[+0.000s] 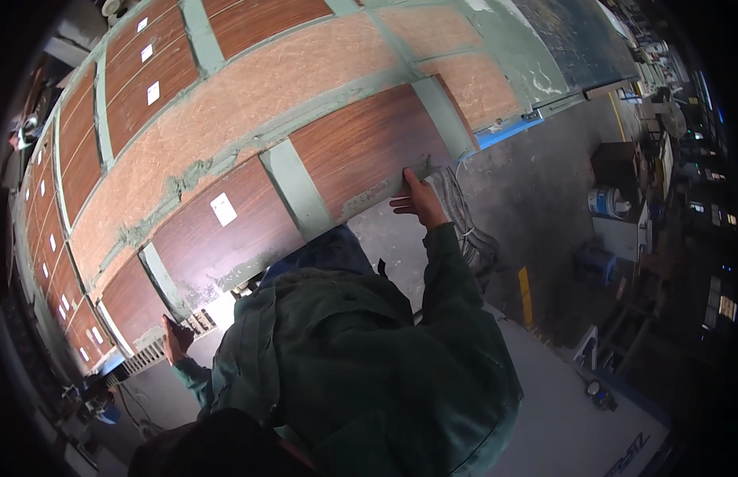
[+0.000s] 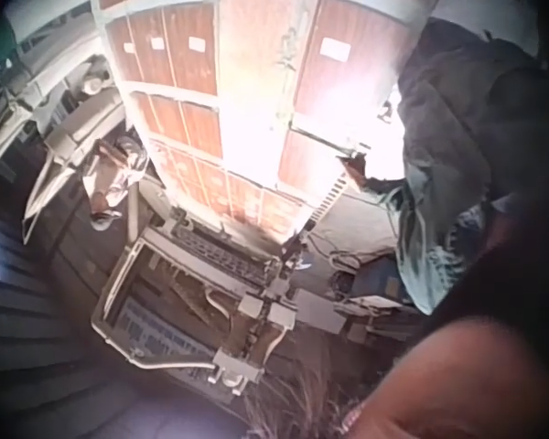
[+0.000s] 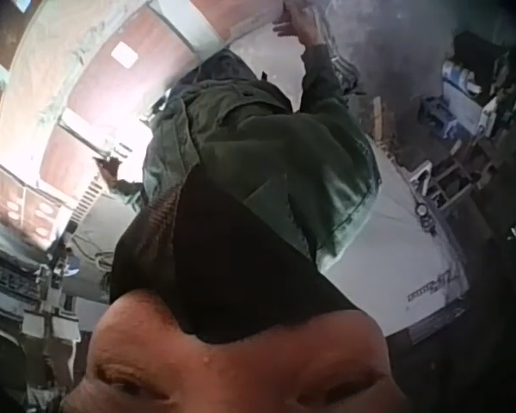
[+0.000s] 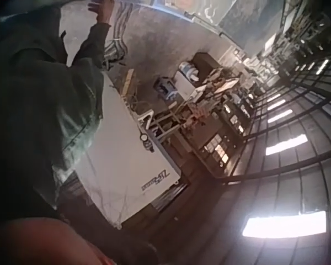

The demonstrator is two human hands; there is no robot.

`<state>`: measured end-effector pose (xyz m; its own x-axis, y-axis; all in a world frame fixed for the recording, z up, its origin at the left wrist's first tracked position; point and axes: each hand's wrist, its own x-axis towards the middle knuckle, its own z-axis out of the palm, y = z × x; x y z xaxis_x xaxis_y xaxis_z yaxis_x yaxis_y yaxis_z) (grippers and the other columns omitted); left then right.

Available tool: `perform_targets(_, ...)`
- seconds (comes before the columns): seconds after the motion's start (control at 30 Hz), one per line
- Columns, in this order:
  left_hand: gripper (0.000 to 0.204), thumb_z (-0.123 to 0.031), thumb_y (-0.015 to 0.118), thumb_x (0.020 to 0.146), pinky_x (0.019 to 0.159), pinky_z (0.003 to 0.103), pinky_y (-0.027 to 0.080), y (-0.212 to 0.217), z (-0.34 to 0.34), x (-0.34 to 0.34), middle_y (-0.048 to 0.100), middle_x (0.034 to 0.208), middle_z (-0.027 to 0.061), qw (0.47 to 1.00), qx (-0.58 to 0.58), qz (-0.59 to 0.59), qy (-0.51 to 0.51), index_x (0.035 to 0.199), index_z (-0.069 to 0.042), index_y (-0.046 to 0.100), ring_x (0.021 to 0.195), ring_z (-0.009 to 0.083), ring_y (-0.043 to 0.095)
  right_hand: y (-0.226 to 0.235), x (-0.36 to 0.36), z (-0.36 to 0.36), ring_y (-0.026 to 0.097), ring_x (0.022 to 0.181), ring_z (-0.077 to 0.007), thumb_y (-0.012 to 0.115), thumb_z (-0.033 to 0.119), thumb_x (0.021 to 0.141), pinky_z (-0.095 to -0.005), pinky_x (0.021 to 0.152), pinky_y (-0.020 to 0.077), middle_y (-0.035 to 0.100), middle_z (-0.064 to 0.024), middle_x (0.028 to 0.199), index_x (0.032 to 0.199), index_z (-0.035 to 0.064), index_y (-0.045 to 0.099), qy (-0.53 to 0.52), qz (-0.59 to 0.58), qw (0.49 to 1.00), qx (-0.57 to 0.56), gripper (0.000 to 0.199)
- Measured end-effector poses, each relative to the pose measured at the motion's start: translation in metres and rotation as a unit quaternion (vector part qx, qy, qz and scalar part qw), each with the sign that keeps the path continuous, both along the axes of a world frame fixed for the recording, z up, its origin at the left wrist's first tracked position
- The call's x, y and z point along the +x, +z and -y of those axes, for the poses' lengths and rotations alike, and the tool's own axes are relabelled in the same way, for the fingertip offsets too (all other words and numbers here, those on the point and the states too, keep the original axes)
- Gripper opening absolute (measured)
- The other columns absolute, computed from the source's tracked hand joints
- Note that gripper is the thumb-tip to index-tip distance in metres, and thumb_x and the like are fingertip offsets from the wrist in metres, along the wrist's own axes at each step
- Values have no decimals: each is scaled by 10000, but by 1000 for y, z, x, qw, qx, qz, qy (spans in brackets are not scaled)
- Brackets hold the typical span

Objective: Applying identification labels to wood panels and operating the control interface of a manufacturing machine.

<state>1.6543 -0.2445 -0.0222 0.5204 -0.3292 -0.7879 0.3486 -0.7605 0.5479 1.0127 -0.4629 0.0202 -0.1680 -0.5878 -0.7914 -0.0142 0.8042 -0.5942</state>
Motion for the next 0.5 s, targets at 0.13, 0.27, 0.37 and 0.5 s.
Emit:
perform_targets(0.13,652,-594,518,822,384,312,424,27,11,12,538,477,118,922,185,216,-261,582,12,548,389,199,542,-22,9,-9,624,816,-286,578,497,825,-402,683,540,584,-184,948,1148,-27,450,-156,147,976,-32,628)
perform_targets(0.27,685,-308,821,617,786,381,449,69,31,-54,515,1084,166,822,0,469,-321,1144,-22,491,929,300,522,-15,40,-33,519,1007,-301,717,423,745,-452,832,459,439,-215,1175,1219,-16,379,-78,-207,962,-159,729)
perform_targets(0.37,983,-157,822,507,1008,442,286,67,37,-62,379,1323,142,689,-20,548,-473,1348,-95,316,1213,326,366,6,50,-53,369,1192,-320,777,334,668,-497,974,323,370,-208,1266,1275,23,363,240,-560,715,-343,798)
perform_targets(0.5,753,-63,638,695,1043,437,256,18,19,-28,371,1357,79,623,-8,607,-493,1372,-157,322,1269,264,339,6,60,-37,348,1216,-331,751,280,658,-498,1004,290,356,-186,1310,1331,89,333,442,-578,597,-337,815)
